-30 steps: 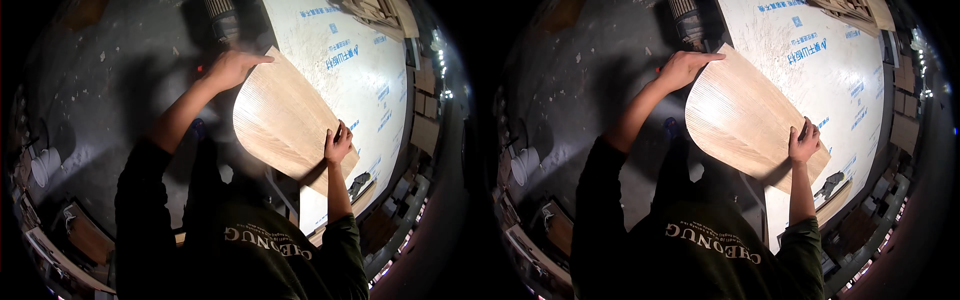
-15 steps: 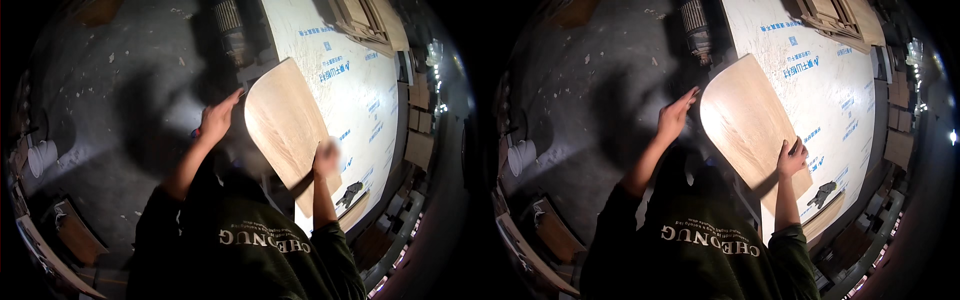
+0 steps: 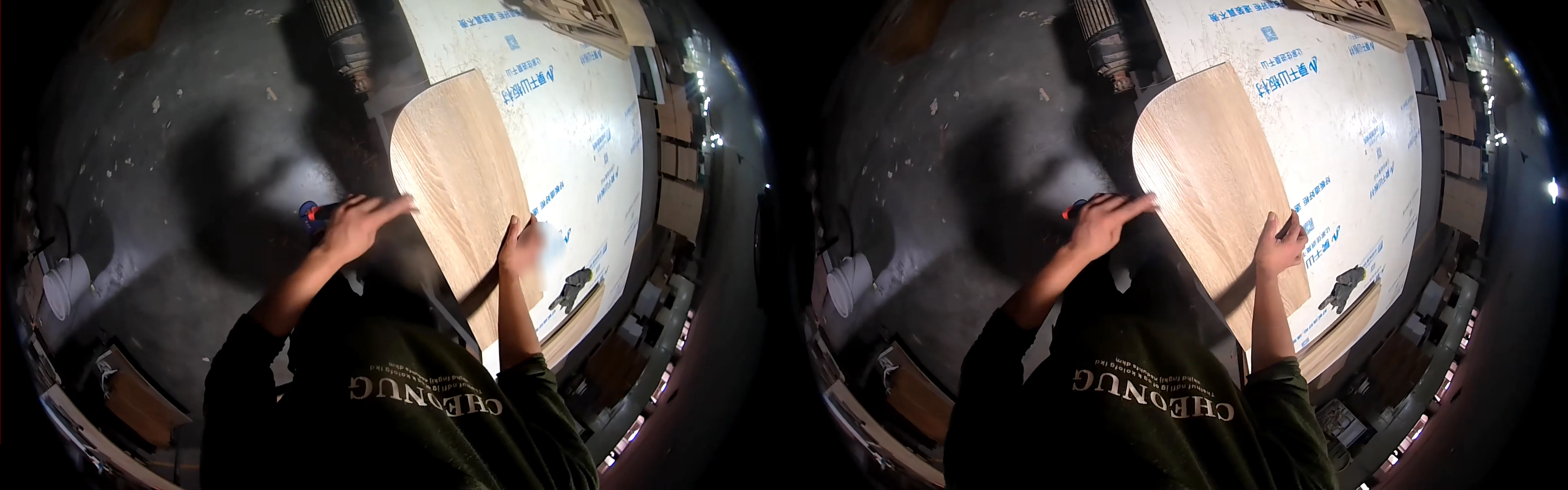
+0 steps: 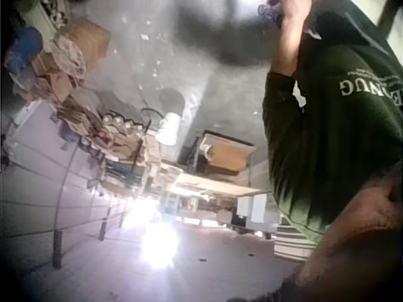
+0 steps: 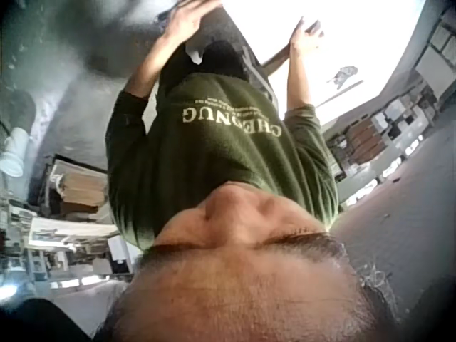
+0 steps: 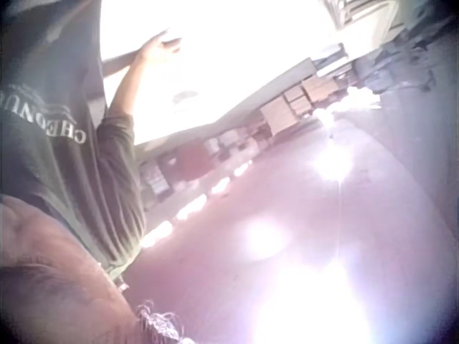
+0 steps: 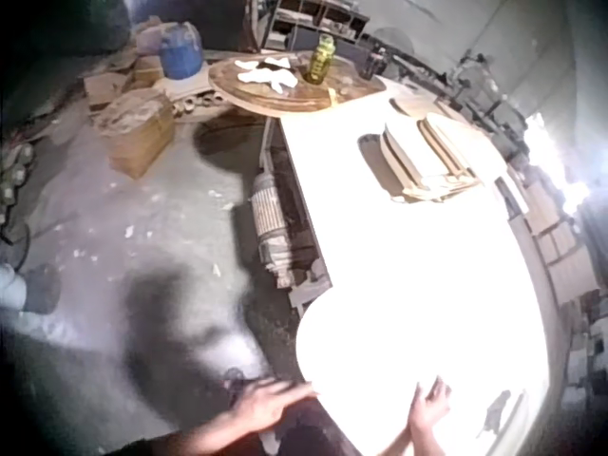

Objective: Trimming the edge of a wood panel with a utility knife.

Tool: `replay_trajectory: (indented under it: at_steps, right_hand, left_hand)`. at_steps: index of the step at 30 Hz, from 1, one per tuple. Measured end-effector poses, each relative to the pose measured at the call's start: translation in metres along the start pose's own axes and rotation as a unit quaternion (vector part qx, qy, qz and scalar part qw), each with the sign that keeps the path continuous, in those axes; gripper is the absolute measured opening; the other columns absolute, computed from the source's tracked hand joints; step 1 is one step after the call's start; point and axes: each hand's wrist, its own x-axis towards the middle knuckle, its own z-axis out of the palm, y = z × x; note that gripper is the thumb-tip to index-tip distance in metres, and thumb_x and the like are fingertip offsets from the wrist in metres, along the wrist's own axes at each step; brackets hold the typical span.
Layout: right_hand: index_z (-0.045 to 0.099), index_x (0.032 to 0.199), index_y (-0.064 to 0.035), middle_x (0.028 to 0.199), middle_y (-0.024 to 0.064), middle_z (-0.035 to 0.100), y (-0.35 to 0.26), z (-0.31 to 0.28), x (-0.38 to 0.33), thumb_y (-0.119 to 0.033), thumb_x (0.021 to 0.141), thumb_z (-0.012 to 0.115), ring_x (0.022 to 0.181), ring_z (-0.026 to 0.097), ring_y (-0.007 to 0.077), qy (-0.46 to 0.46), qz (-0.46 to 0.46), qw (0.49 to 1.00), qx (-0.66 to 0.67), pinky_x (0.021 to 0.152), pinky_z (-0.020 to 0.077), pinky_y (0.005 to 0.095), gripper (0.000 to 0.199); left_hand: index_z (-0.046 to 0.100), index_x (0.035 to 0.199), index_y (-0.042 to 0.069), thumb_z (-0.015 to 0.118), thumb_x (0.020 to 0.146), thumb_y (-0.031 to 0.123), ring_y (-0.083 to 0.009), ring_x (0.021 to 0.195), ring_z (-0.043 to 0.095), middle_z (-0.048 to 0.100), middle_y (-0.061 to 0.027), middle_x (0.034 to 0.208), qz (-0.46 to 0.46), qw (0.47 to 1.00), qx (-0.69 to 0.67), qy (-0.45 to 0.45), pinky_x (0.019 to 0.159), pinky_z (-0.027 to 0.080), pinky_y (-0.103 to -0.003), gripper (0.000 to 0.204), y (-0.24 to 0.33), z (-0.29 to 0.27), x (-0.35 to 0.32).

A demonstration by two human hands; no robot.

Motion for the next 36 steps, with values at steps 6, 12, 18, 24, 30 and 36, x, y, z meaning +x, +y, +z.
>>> replay_trajectory:
  at_steps: [6,12,18,24,30,36]
  right_hand:
    - [0.056,0.131,-0.0178,0.122,0.0131,0.05,-0.002,-0.004,0.0,-0.05,0.082,0.064,0.118,0.046,0.0289,0.0,0.002,1.0,0.015,0.103,0.0242,0.0517,0.059]
    - [0.058,0.129,-0.0171,0.122,0.0125,0.05,-0.008,-0.007,-0.002,-0.051,0.081,0.066,0.118,0.047,0.0289,0.003,0.014,1.0,0.017,0.103,0.0247,0.0514,0.059]
    - [0.055,0.131,-0.0154,0.12,0.0154,0.05,-0.004,-0.003,-0.001,-0.047,0.079,0.069,0.117,0.047,0.0312,0.004,-0.002,1.0,0.01,0.103,0.0269,0.0504,0.063]
    - [0.049,0.136,-0.0079,0.133,0.0296,0.042,0.021,-0.02,-0.004,-0.047,0.068,0.076,0.118,0.042,0.0421,-0.062,-0.287,0.951,0.096,0.102,0.0322,0.0505,0.083]
    - [0.051,0.136,-0.0121,0.136,0.0303,0.04,0.035,-0.025,-0.002,-0.055,0.065,0.076,0.121,0.041,0.0421,-0.074,-0.315,0.942,0.095,0.103,0.0309,0.0512,0.087]
    - [0.053,0.135,-0.0148,0.135,0.0296,0.041,0.034,-0.022,-0.003,-0.06,0.065,0.075,0.122,0.043,0.0411,-0.048,-0.303,0.947,0.092,0.105,0.0292,0.0508,0.086]
  left_hand:
    - [0.061,0.125,0.021,0.045,0.084,-0.006,-0.0351,0.083,0.062,0.066,-0.0147,0.093,-0.05,0.997,0.009,0.056,0.074,0.05,-0.044,0.051,-0.03,-0.025,0.104]
    - [0.06,0.127,0.028,0.047,0.082,-0.004,-0.0322,0.082,0.059,0.066,-0.0089,0.093,-0.011,0.996,0.069,0.05,0.082,0.047,-0.044,0.057,-0.007,-0.009,0.053]
    - [0.058,0.131,0.025,0.048,0.081,-0.006,-0.0318,0.09,0.065,0.068,-0.0117,0.102,-0.049,0.995,-0.061,0.057,0.082,0.05,-0.041,0.06,0.019,0.015,-0.017]
    - [0.061,0.125,0.019,0.049,0.087,-0.001,-0.0347,0.094,0.064,0.067,-0.013,0.105,-0.095,0.977,-0.027,0.188,0.077,0.052,-0.041,0.044,-0.004,0.002,0.067]
    - [0.062,0.124,0.022,0.05,0.088,0.0,-0.0336,0.095,0.064,0.067,-0.0129,0.106,-0.15,0.966,-0.016,0.212,0.079,0.051,-0.041,0.043,0.029,0.025,0.039]
    - [0.062,0.124,0.017,0.047,0.083,-0.002,-0.0349,0.076,0.061,0.066,-0.013,0.088,-0.092,0.965,0.052,0.239,0.07,0.048,-0.042,0.047,0.079,0.077,-0.011]
